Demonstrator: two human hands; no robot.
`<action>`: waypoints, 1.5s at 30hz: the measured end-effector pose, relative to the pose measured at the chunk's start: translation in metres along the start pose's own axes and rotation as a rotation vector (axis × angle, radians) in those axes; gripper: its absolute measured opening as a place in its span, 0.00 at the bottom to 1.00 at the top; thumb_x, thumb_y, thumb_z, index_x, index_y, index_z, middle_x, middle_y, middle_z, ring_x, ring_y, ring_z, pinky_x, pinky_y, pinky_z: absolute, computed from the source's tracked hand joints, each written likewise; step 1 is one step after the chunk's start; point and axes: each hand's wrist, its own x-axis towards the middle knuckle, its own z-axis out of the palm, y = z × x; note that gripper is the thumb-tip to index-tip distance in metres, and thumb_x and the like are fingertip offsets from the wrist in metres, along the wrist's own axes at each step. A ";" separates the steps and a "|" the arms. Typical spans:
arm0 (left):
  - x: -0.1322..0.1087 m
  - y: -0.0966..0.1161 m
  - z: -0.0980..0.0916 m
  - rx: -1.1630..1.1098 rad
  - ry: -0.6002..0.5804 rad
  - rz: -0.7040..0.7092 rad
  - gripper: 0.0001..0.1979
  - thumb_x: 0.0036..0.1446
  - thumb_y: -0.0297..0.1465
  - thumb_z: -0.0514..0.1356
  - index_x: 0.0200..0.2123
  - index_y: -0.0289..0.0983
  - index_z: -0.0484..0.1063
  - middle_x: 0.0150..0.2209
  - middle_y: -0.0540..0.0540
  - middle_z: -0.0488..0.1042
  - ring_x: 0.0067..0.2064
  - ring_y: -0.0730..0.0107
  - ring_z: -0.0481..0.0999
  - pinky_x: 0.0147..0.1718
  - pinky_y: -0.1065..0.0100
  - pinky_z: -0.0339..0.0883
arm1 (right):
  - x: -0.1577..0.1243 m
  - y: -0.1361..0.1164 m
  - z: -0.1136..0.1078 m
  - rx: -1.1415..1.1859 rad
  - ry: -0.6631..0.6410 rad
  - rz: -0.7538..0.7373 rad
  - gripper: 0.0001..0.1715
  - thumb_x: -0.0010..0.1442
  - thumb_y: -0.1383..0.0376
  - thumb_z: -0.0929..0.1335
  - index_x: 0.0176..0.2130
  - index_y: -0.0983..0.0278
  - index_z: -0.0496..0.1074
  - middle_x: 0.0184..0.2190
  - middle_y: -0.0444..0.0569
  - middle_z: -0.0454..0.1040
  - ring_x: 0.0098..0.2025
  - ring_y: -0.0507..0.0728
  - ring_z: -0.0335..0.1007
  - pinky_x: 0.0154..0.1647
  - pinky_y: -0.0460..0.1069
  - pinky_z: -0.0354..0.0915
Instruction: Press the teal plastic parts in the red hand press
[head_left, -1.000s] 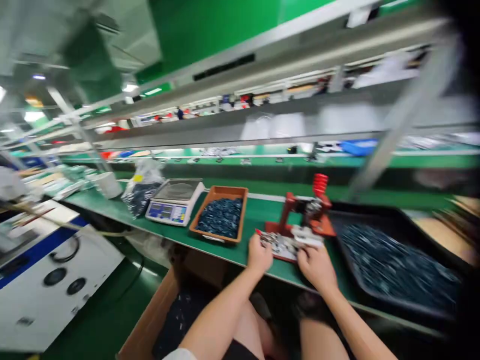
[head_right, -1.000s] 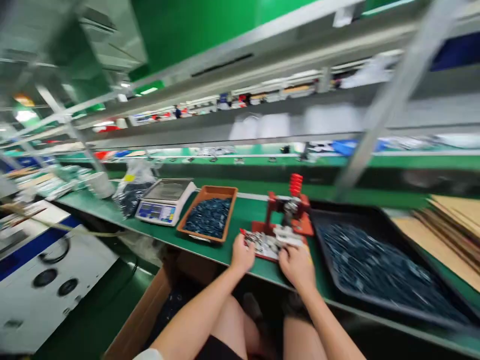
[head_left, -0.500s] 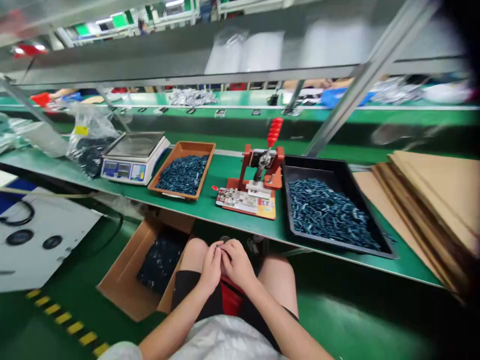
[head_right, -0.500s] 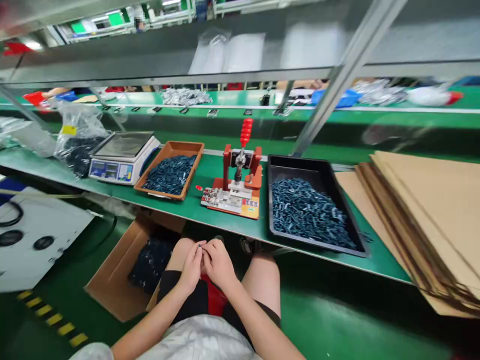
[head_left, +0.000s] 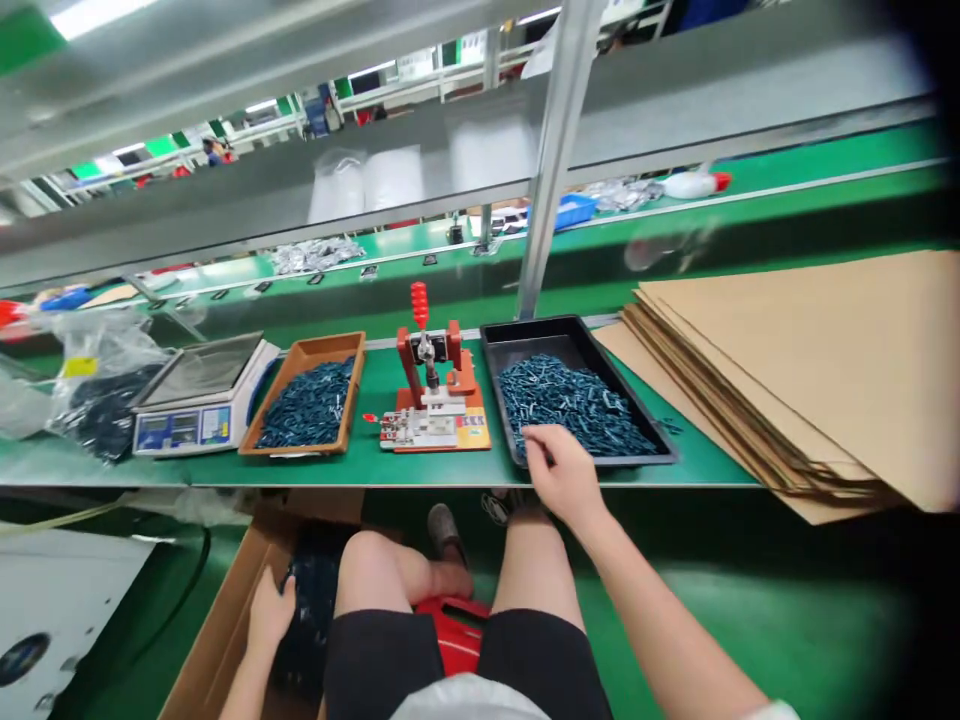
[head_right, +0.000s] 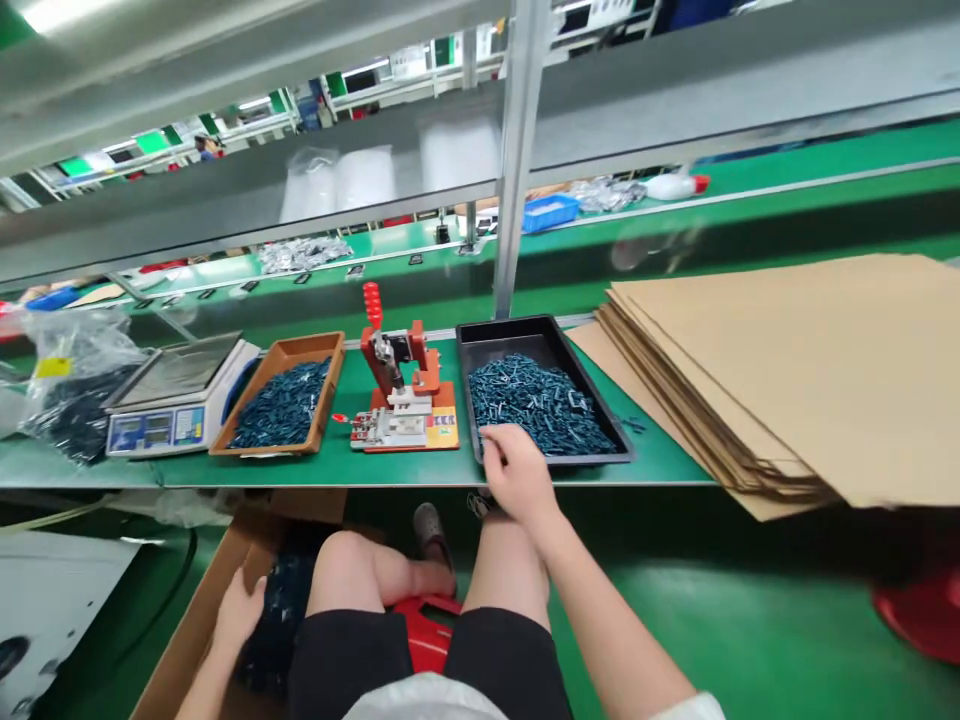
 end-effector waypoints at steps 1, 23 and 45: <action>0.005 0.012 -0.006 -0.046 -0.006 0.103 0.19 0.50 0.43 0.60 0.41 0.40 0.77 0.43 0.37 0.83 0.50 0.40 0.81 0.50 0.45 0.76 | 0.011 0.014 -0.008 -0.085 0.004 0.027 0.16 0.68 0.63 0.63 0.49 0.65 0.75 0.43 0.57 0.77 0.46 0.63 0.74 0.53 0.59 0.71; 0.168 0.269 -0.002 0.225 -0.264 0.442 0.20 0.62 0.40 0.59 0.50 0.35 0.80 0.49 0.33 0.81 0.52 0.45 0.81 0.49 0.55 0.76 | 0.070 0.034 -0.014 -0.578 -0.422 0.565 0.20 0.61 0.75 0.67 0.50 0.64 0.78 0.51 0.59 0.76 0.52 0.63 0.74 0.51 0.52 0.66; 0.141 0.265 -0.022 0.033 -0.227 0.397 0.18 0.63 0.35 0.54 0.48 0.39 0.81 0.49 0.31 0.80 0.54 0.36 0.77 0.51 0.44 0.72 | 0.064 0.060 -0.026 0.045 0.096 0.466 0.21 0.53 0.54 0.70 0.43 0.63 0.79 0.34 0.50 0.81 0.38 0.62 0.77 0.47 0.57 0.72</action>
